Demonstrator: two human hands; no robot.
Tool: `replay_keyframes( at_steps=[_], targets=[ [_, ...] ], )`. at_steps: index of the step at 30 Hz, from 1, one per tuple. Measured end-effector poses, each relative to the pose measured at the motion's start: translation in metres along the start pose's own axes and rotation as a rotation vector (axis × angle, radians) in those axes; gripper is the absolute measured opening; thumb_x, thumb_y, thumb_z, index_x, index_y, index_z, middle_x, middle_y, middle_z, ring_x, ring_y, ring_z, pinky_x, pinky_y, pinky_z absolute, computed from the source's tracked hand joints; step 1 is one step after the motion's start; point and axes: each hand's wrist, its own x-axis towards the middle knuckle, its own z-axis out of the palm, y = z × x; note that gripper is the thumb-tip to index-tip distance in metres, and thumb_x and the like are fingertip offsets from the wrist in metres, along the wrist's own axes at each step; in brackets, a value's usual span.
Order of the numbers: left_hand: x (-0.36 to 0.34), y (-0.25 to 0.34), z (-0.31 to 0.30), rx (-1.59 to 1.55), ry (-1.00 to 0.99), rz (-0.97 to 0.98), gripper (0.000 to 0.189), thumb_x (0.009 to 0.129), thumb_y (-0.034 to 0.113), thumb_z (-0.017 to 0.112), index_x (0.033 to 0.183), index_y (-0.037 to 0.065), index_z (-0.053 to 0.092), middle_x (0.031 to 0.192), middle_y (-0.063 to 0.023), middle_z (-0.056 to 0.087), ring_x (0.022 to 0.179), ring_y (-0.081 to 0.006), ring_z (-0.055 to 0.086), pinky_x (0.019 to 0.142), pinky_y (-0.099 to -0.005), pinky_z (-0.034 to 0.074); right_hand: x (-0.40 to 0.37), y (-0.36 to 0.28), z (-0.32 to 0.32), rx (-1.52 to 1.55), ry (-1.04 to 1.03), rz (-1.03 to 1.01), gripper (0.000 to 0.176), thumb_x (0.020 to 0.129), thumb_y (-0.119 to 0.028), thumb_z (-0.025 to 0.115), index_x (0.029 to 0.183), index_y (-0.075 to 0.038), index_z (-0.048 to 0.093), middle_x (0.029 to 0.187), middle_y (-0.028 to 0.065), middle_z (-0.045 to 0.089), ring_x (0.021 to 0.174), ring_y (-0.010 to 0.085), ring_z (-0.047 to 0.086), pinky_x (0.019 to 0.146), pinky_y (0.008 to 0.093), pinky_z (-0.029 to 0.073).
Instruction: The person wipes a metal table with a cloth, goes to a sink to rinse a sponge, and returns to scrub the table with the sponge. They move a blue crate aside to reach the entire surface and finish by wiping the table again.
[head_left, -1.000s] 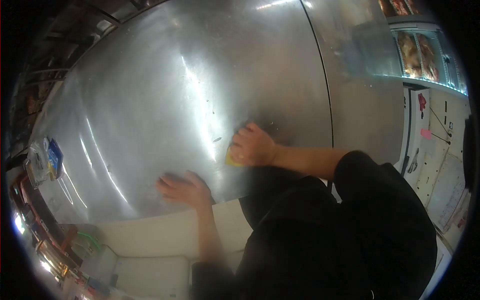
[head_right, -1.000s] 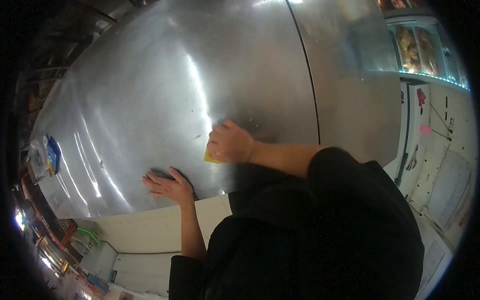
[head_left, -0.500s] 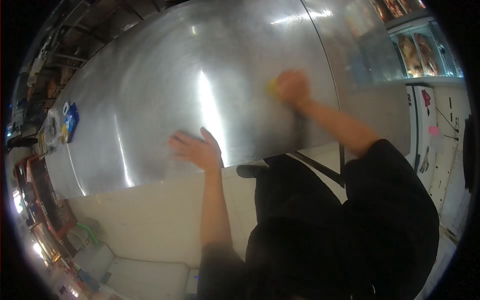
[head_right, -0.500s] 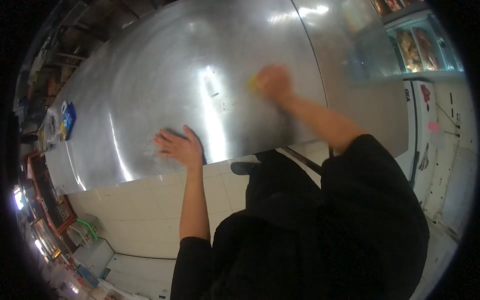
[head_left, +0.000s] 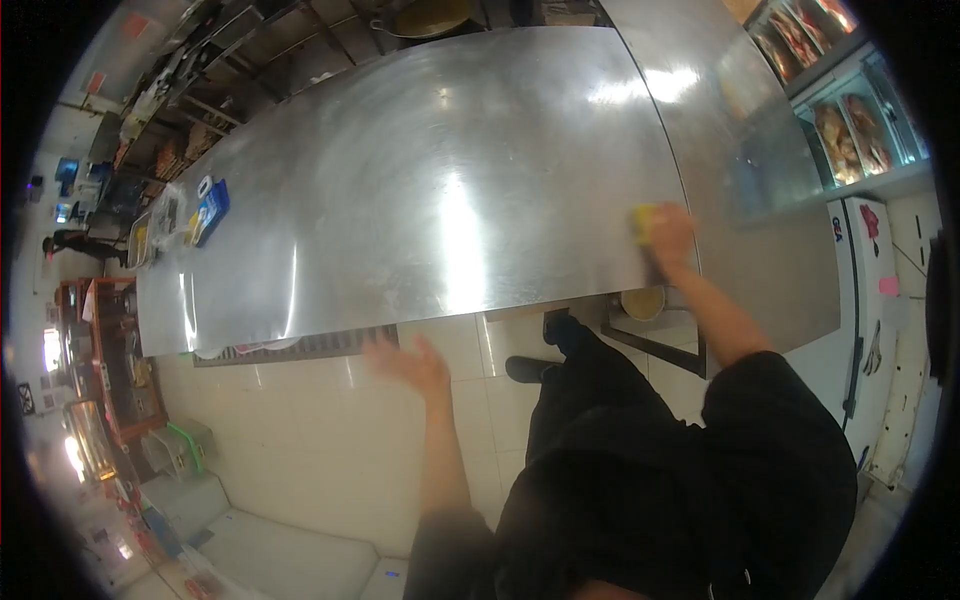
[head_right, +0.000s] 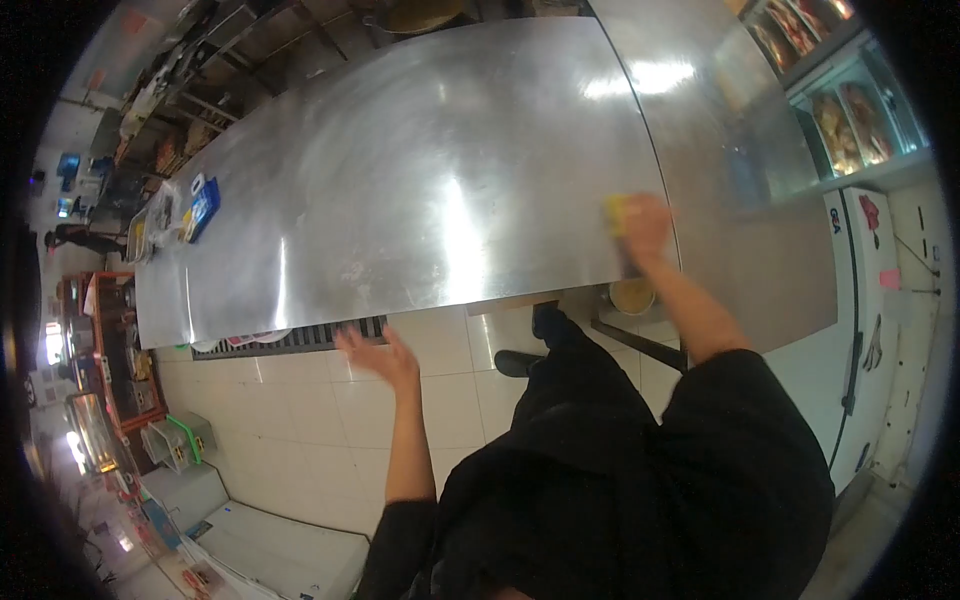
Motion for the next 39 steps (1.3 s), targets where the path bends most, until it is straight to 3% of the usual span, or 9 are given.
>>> replay_keyframes(
  at_steps=[5, 9, 13, 18, 20, 27, 32, 35, 39],
  targets=[
    [-0.231, -0.156, -0.136, 0.58, -0.159, -0.432, 0.071, 0.091, 0.041, 0.049, 0.141, -0.003, 0.022, 0.144, -0.0323, 0.016, 0.133, -0.0451, 0.018, 0.106, -0.0546, 0.018, 0.0, 0.018, -0.017, -0.145, 0.006, 0.218, 0.028, 0.088, -0.029, 0.046, 0.087, -0.007, 0.063, 0.09, 0.0123, 0.062, 0.085, 0.0308, 0.056, 0.075, 0.0426, 0.041],
    [-0.485, -0.229, -0.225, 0.909, -0.316, -1.412, 0.07, 0.089, 0.04, 0.053, 0.138, -0.003, 0.027, 0.134, -0.0301, 0.036, 0.124, -0.0463, 0.036, 0.098, -0.0566, 0.033, -0.038, -0.134, 0.002, 0.262, 0.007, -0.12, 0.025, 0.086, -0.027, 0.049, 0.079, -0.006, 0.06, 0.083, 0.0127, 0.059, 0.082, 0.03, 0.054, 0.074, 0.0427, 0.038],
    [-0.532, -0.19, -0.248, 0.51, -0.542, -1.745, 0.063, 0.09, 0.038, 0.052, 0.134, -0.003, 0.032, 0.13, -0.0274, 0.041, 0.116, -0.0421, 0.043, 0.09, -0.0536, 0.038, -0.053, -0.293, -0.012, 0.54, -0.02, -0.397, 0.02, 0.081, -0.025, 0.056, 0.08, -0.005, 0.06, 0.084, 0.0122, 0.059, 0.078, 0.0304, 0.053, 0.07, 0.0433, 0.037],
    [-0.473, -0.217, -0.176, -0.417, 0.07, -1.904, 0.055, 0.092, 0.036, 0.05, 0.129, -0.002, 0.037, 0.125, -0.0239, 0.047, 0.105, -0.0369, 0.052, 0.081, -0.0499, 0.045, -0.031, -0.351, 0.007, 0.561, 0.059, -0.46, 0.02, 0.08, -0.025, 0.058, 0.079, -0.005, 0.061, 0.086, 0.014, 0.059, 0.082, 0.0326, 0.054, 0.074, 0.0452, 0.039],
    [-0.405, -0.258, -0.151, -0.752, 0.356, -1.836, 0.052, 0.093, 0.035, 0.049, 0.128, -0.002, 0.039, 0.123, -0.0226, 0.05, 0.101, -0.0348, 0.056, 0.077, -0.0485, 0.048, -0.024, -0.32, 0.024, 0.53, 0.079, -0.341, 0.028, 0.081, -0.028, 0.058, 0.093, -0.003, 0.063, 0.093, 0.0191, 0.06, 0.091, 0.0365, 0.055, 0.082, 0.0454, 0.042],
    [0.106, -0.147, -0.315, -1.273, 0.065, -0.478, 0.052, 0.098, 0.034, 0.039, 0.136, -0.001, 0.032, 0.136, -0.0182, 0.042, 0.125, -0.0269, 0.043, 0.104, -0.0407, 0.032, 0.027, -0.242, 0.059, 0.226, 0.122, 0.037, 0.044, 0.092, -0.04, 0.048, 0.103, 0.001, 0.061, 0.107, 0.0188, 0.061, 0.1, 0.0346, 0.056, 0.086, 0.0405, 0.043],
    [0.242, -0.108, -0.427, -1.311, -0.134, 0.022, 0.056, 0.095, 0.038, 0.042, 0.13, -0.005, 0.037, 0.131, -0.0234, 0.045, 0.121, -0.0325, 0.046, 0.103, -0.0434, 0.033, 0.043, -0.366, -0.057, -0.042, 0.015, 0.612, 0.058, 0.089, -0.048, 0.051, 0.124, -0.002, 0.05, 0.119, 0.0177, 0.057, 0.108, 0.0359, 0.053, 0.093, 0.0413, 0.04],
    [0.292, -0.125, -0.479, -1.154, -0.152, 0.163, 0.057, 0.092, 0.04, 0.048, 0.125, -0.007, 0.044, 0.124, -0.0258, 0.051, 0.118, -0.0355, 0.049, 0.102, -0.0453, 0.034, 0.072, -0.437, -0.018, 0.14, 0.156, 0.289, 0.051, 0.089, -0.038, 0.056, 0.124, -0.002, 0.05, 0.122, 0.0182, 0.055, 0.112, 0.0344, 0.052, 0.096, 0.0398, 0.039],
    [0.33, -0.186, -0.529, -0.989, -0.003, 0.194, 0.05, 0.089, 0.038, 0.05, 0.116, -0.005, 0.055, 0.115, -0.0286, 0.057, 0.112, -0.0382, 0.054, 0.099, -0.047, 0.036, 0.053, -0.733, -0.124, 1.351, -0.566, -0.338, 0.037, 0.091, -0.02, 0.054, 0.121, 0.001, 0.052, 0.119, 0.0141, 0.057, 0.113, 0.0249, 0.053, 0.099, 0.0361, 0.038]
  ],
)
